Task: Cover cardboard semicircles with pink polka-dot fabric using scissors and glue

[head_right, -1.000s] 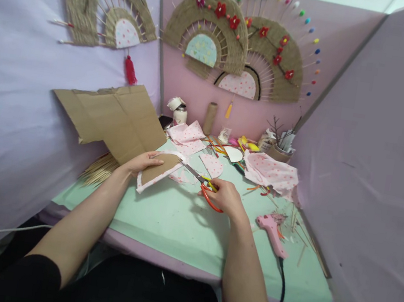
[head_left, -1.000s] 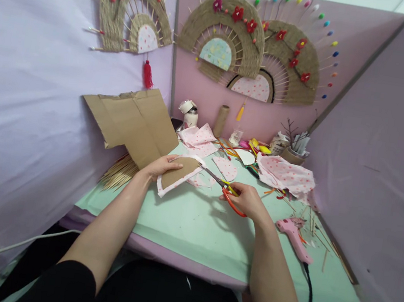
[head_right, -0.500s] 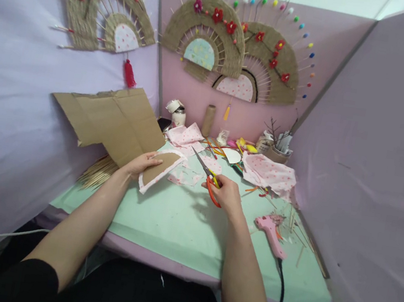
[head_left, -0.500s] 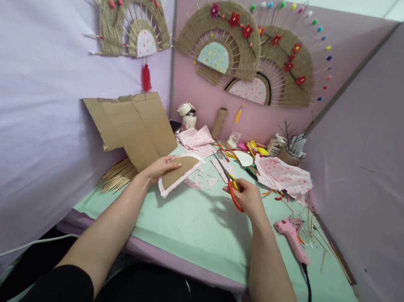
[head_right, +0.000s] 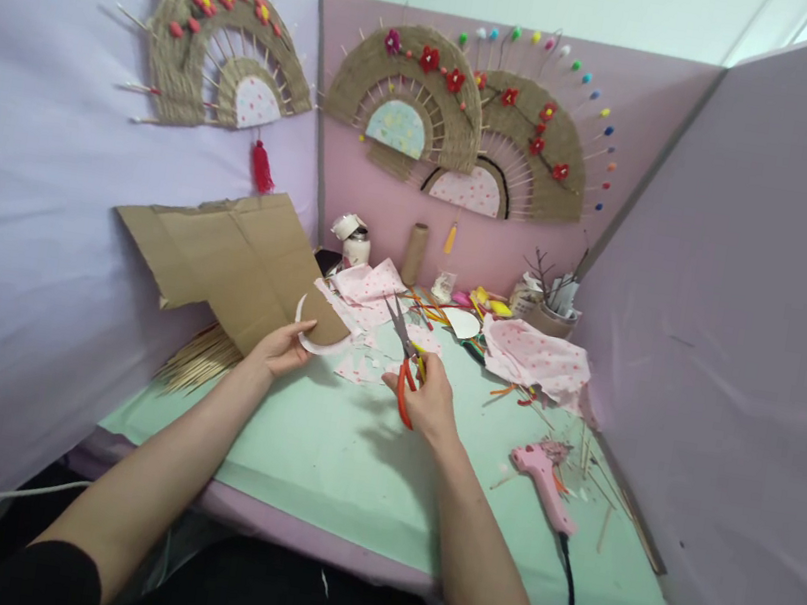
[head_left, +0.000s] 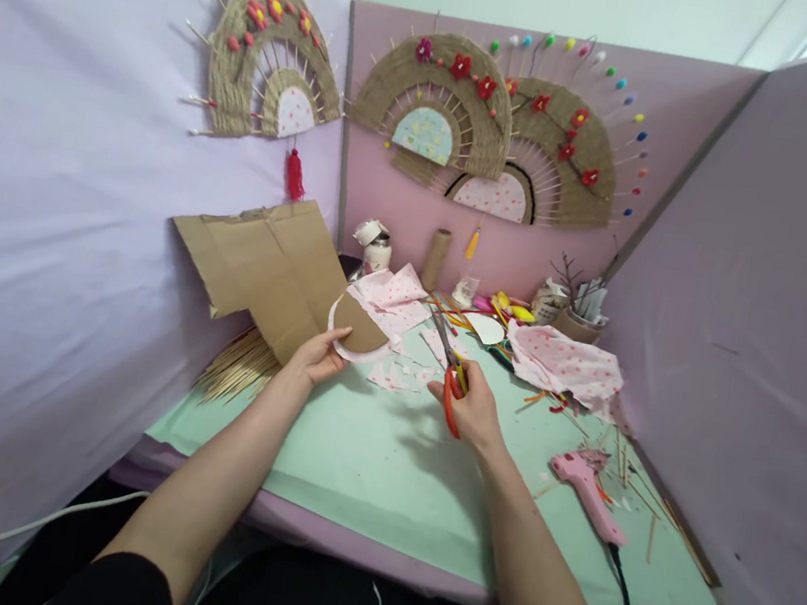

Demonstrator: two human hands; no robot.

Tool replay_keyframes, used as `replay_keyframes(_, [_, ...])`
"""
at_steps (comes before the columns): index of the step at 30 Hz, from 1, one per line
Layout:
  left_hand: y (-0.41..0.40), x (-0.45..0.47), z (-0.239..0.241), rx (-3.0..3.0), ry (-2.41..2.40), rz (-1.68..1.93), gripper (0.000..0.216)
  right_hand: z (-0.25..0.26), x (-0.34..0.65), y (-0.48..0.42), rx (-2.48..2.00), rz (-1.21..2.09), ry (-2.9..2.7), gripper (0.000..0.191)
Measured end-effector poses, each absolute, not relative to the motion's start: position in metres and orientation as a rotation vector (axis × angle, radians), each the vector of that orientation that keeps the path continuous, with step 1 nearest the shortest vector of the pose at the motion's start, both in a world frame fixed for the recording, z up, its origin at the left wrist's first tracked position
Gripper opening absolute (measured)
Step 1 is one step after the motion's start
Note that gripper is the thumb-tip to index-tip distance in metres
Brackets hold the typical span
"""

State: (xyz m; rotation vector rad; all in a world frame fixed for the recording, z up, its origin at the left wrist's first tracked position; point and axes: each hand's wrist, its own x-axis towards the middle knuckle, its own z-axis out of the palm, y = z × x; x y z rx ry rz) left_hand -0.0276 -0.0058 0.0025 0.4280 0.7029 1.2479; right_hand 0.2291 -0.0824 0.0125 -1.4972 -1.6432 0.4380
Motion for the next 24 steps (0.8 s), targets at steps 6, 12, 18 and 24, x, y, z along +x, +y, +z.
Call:
replay_keyframes(6, [-0.013, -0.022, 0.008, 0.426, 0.580, 1.404, 0.051, 0.001, 0.222, -0.083, -1.437, 0.383, -1.770, 0.036])
replay_keyframes(12, [-0.019, -0.015, 0.006, 0.400, 0.409, 1.421, 0.048, -0.002, 0.216, -0.086, -1.482, 0.387, -1.779, 0.030])
replay_keyframes(18, [-0.025, -0.006, 0.005, 0.407, 0.427, 1.401, 0.047, 0.000, 0.217, -0.086, -1.430, 0.353, -1.711, 0.031])
replay_keyframes(24, [-0.029, -0.001, 0.005, 0.433, 0.480, 1.387, 0.047, -0.001, 0.217, -0.085, -1.404, 0.343, -1.677, 0.031])
